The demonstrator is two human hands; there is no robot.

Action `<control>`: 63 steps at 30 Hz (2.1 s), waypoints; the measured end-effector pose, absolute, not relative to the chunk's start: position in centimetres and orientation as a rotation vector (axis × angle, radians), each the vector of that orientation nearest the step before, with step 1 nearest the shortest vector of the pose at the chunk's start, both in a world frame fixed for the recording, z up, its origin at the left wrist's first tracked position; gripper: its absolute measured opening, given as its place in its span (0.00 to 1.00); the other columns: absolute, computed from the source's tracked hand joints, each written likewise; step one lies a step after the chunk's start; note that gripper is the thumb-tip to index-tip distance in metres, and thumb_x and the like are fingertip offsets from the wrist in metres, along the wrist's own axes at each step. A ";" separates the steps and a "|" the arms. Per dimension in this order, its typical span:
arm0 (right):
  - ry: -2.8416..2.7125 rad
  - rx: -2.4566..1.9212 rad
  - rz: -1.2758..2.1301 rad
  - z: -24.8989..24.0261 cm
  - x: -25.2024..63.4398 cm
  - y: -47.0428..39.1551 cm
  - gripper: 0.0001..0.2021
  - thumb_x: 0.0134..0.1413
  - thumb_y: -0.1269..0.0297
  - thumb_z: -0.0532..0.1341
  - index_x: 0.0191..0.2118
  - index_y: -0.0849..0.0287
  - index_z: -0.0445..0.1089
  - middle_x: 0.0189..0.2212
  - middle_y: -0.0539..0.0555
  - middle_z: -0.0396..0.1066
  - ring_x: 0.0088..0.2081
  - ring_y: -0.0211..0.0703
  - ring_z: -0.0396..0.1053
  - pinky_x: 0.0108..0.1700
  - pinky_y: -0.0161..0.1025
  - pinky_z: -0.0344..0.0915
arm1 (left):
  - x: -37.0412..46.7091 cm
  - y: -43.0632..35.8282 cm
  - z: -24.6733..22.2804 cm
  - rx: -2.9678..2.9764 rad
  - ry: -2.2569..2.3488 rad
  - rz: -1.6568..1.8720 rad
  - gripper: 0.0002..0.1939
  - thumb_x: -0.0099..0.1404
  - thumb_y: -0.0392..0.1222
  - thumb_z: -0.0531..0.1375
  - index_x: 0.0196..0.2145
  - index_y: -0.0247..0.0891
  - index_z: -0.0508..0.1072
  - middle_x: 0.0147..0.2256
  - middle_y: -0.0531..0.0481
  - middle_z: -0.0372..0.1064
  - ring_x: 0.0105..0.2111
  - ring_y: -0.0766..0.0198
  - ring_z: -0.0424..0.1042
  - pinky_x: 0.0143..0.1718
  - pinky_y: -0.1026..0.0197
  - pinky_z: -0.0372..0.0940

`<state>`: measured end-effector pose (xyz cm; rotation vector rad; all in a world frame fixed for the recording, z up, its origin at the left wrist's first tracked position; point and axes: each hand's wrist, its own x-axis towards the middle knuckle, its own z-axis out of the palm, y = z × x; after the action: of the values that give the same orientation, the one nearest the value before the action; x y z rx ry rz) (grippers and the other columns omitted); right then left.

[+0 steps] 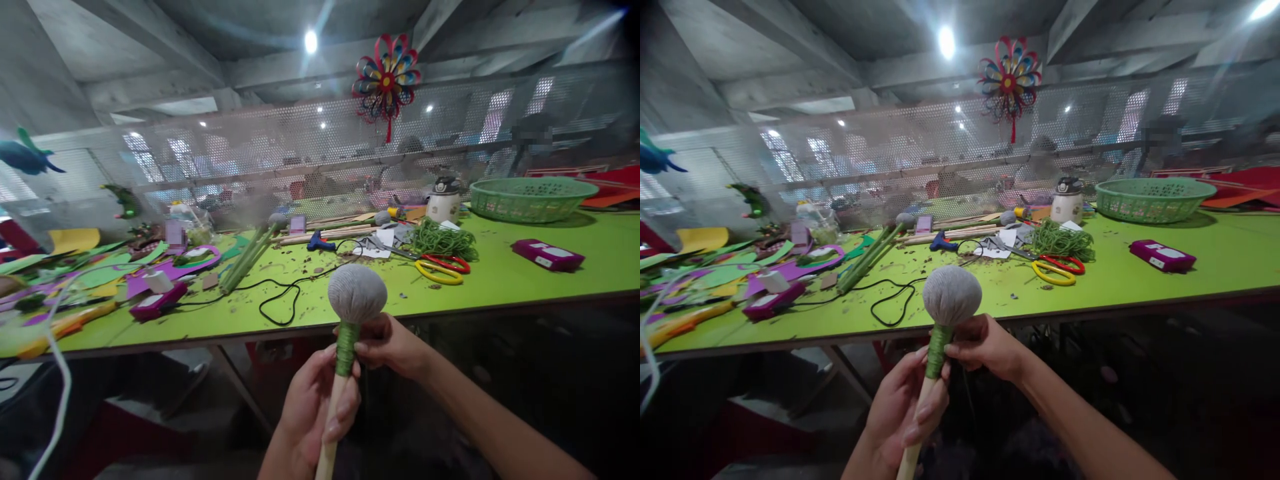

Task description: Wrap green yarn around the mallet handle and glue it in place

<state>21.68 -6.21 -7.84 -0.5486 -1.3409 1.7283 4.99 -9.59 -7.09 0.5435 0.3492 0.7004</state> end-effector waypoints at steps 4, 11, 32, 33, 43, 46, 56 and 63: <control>-1.315 -0.583 1.731 -8.0 21.8 -6.3 0.22 0.41 0.57 0.70 0.41 0.65 0.74 0.22 0.51 0.68 0.19 0.30 0.57 0.20 0.30 0.48 | 5.3 -9.5 -6.9 0.550 0.345 0.685 0.27 0.67 0.49 0.42 0.30 0.27 0.74 0.11 0.48 0.63 0.06 0.70 0.59 0.06 0.72 0.50; -1.279 -0.531 1.699 -8.3 21.6 -6.4 0.14 0.43 0.60 0.70 0.34 0.65 0.74 0.21 0.52 0.68 0.19 0.30 0.54 0.20 0.31 0.43 | 5.3 -10.0 -6.8 0.719 0.519 0.807 0.19 0.62 0.53 0.51 0.33 0.33 0.69 0.14 0.49 0.66 0.07 0.70 0.59 0.07 0.72 0.49; -1.192 -0.525 1.677 -8.7 20.9 -7.3 0.12 0.45 0.60 0.69 0.32 0.64 0.71 0.17 0.43 0.53 0.18 0.29 0.46 0.20 0.33 0.44 | 4.9 -13.3 -7.2 1.240 1.216 1.130 0.18 0.57 0.55 0.60 0.24 0.36 0.69 0.13 0.57 0.59 0.08 0.73 0.55 0.09 0.71 0.45; -1.194 -0.519 1.687 -8.7 20.8 -7.4 0.13 0.46 0.60 0.68 0.33 0.64 0.71 0.16 0.42 0.52 0.17 0.29 0.45 0.20 0.33 0.44 | 4.8 -13.2 -7.3 1.239 1.215 1.118 0.18 0.58 0.56 0.59 0.25 0.36 0.69 0.13 0.57 0.60 0.08 0.73 0.55 0.09 0.71 0.45; -1.327 -0.922 1.282 -6.6 20.2 -9.3 0.10 0.48 0.60 0.66 0.27 0.62 0.69 0.18 0.45 0.59 0.20 0.31 0.53 0.21 0.31 0.48 | 4.5 -12.8 -6.8 1.235 1.264 1.125 0.17 0.58 0.54 0.60 0.25 0.36 0.68 0.13 0.60 0.56 0.09 0.74 0.54 0.10 0.72 0.46; -1.467 -0.945 1.107 -5.8 20.1 -9.8 0.08 0.51 0.62 0.64 0.28 0.62 0.72 0.20 0.48 0.64 0.24 0.35 0.58 0.26 0.34 0.54 | 4.6 -12.8 -6.8 1.229 1.255 1.085 0.17 0.58 0.54 0.59 0.25 0.36 0.68 0.13 0.60 0.56 0.10 0.74 0.55 0.10 0.72 0.46; -1.566 -1.010 0.973 -6.7 20.7 -9.4 0.09 0.53 0.62 0.62 0.29 0.63 0.73 0.22 0.50 0.67 0.25 0.38 0.61 0.28 0.35 0.56 | 4.6 -12.6 -7.9 1.117 1.220 1.064 0.19 0.57 0.57 0.59 0.28 0.35 0.69 0.13 0.59 0.59 0.08 0.75 0.54 0.09 0.73 0.43; -1.499 -0.997 1.033 -6.9 20.7 -9.3 0.09 0.51 0.61 0.63 0.29 0.63 0.73 0.21 0.50 0.66 0.24 0.38 0.60 0.28 0.35 0.56 | 4.6 -13.0 -7.2 1.065 1.202 0.997 0.16 0.60 0.53 0.57 0.33 0.35 0.69 0.14 0.60 0.58 0.09 0.76 0.53 0.10 0.74 0.42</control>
<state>20.69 -9.33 -6.88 -0.9968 -1.4988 1.0329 4.58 -13.01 -7.22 1.0646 1.2018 0.9972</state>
